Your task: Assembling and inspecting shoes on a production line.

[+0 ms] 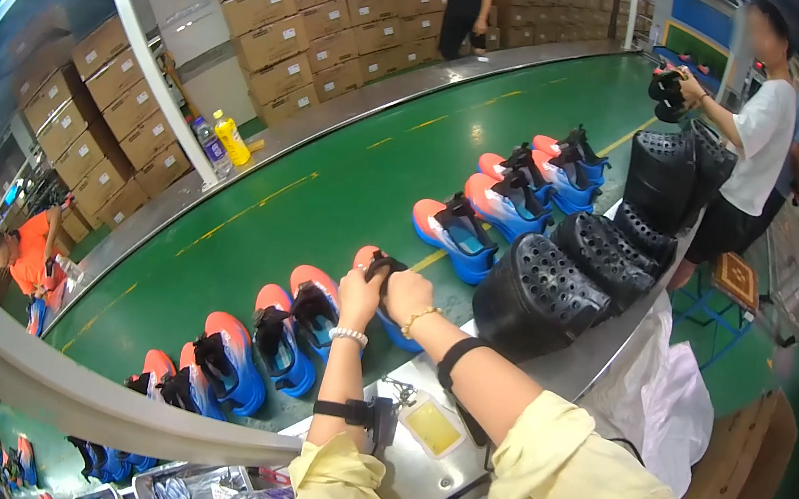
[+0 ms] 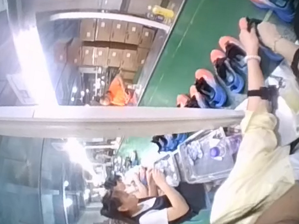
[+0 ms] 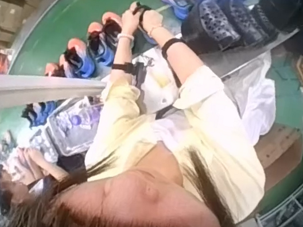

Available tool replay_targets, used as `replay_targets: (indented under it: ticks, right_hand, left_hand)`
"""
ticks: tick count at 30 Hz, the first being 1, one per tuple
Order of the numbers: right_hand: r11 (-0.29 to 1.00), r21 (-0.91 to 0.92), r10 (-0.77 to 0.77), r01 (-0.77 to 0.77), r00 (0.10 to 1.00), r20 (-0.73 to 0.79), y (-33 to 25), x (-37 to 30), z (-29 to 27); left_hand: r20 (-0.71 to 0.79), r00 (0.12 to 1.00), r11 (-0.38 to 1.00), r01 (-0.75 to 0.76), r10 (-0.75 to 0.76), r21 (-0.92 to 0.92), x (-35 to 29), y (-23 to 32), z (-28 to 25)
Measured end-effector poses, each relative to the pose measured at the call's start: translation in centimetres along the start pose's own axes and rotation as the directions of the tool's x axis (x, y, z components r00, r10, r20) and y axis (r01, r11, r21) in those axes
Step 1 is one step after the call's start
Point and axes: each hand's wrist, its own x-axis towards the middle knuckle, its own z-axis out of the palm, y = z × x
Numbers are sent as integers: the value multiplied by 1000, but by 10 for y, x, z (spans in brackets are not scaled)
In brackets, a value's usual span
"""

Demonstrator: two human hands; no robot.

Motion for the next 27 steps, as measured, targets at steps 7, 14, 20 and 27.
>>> replay_targets:
  ticks: [7, 14, 20, 27]
  right_hand:
    - [940, 284, 162, -188, 980, 113, 14, 11, 10]
    - [872, 422, -265, 248, 964, -19, -37, -99, -84]
    - [635, 393, -487, 665, 739, -465, 45, -160, -252]
    - [914, 288, -68, 286, 807, -586, 170, -158, -308]
  left_hand:
    - [-138, 990, 987, 11, -34, -163, -26, 4, 36]
    - [-278, 953, 971, 56, -122, -232, -22, -54, 12]
    - [-40, 996, 930, -84, 74, -358, -22, -23, 16]
    - [144, 990, 977, 35, -4, -211, -12, -56, 15]
